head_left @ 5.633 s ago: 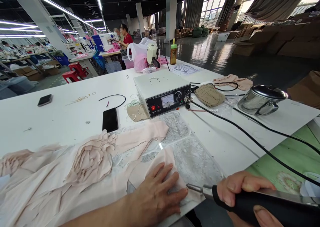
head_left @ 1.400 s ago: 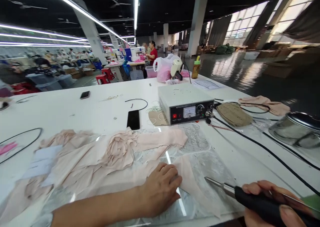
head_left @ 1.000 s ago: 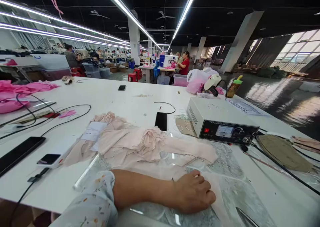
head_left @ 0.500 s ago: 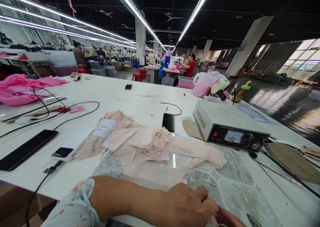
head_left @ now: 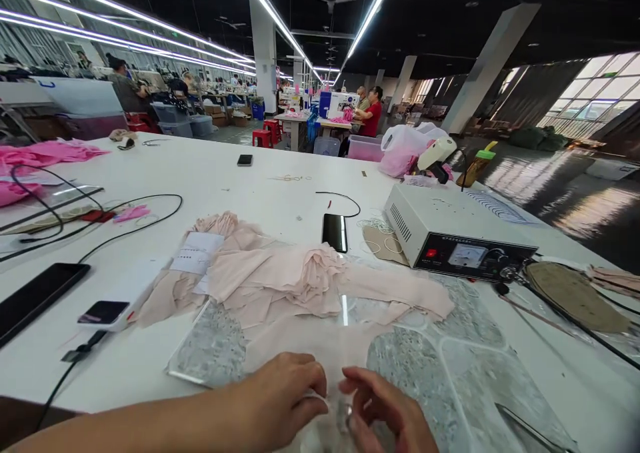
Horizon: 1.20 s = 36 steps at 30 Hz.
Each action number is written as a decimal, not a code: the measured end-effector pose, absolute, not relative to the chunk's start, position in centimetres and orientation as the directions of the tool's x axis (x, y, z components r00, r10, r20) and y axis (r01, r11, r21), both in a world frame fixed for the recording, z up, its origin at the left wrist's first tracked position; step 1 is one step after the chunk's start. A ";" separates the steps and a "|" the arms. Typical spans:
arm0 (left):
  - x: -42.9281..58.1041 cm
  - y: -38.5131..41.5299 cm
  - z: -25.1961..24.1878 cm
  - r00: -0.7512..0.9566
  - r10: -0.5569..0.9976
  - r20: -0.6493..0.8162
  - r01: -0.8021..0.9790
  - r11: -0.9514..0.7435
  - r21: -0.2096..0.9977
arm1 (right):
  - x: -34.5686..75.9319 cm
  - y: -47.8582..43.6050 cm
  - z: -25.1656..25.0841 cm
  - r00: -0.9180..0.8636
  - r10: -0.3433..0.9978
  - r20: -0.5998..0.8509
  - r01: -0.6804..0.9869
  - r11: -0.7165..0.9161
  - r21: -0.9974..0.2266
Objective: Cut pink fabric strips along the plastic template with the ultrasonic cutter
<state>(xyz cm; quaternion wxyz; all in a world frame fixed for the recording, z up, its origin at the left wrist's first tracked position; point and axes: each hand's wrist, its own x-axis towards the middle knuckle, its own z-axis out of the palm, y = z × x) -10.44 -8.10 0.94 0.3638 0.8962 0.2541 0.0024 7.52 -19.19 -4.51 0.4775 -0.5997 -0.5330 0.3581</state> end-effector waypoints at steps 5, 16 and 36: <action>-10.0 -7.8 1.4 0.899 0.433 -0.061 0.326 -0.571 0.754 | 7.0 -17.5 -3.9 -0.020 0.999 0.031 0.346 0.036 -0.938; -10.4 -4.1 0.1 0.749 0.608 -0.264 0.662 -0.668 0.340 | 13.3 -14.5 -1.9 0.106 0.991 -0.080 0.704 -0.131 -0.697; -11.4 -2.0 2.0 0.785 0.601 -0.154 0.619 -0.744 0.252 | 14.1 -13.0 -3.2 0.117 0.977 0.176 0.931 -0.046 -0.362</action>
